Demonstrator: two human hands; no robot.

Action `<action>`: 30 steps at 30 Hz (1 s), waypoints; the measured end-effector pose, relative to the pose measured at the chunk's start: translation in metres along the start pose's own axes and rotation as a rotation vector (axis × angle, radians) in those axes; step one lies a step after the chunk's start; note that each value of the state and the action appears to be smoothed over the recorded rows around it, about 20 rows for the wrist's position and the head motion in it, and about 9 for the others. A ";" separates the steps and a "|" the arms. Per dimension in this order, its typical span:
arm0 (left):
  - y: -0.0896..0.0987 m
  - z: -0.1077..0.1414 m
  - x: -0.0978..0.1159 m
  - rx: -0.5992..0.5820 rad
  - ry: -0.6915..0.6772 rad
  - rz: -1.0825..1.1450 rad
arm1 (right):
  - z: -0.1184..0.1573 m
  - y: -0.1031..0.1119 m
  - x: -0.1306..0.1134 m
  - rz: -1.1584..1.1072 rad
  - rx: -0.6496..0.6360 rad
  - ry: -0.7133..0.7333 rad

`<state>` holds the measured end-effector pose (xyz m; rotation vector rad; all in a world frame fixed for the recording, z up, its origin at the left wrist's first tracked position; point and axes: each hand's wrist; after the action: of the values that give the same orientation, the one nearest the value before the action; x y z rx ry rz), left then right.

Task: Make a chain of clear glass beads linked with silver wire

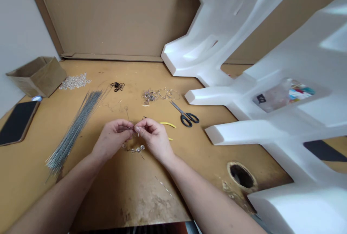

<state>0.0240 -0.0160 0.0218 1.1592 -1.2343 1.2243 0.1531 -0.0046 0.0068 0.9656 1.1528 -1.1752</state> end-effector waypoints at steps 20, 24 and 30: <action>-0.001 -0.001 0.001 0.009 0.078 0.041 | 0.002 0.016 -0.014 0.257 -0.167 0.047; 0.002 -0.004 0.003 0.034 0.096 0.135 | -0.004 0.050 -0.030 0.724 -0.093 0.063; 0.006 -0.010 0.000 0.048 0.121 0.190 | -0.014 0.073 -0.036 1.389 0.017 -0.114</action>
<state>0.0184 -0.0055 0.0211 1.0032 -1.2508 1.4516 0.2230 0.0263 0.0383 1.3141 0.1713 -0.0876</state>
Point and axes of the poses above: each hand's wrist, its own z-axis away from the middle knuckle, its own y-axis out of the back of the hand, x = y × z, and after that the axes turned 13 degrees about -y, right-handed
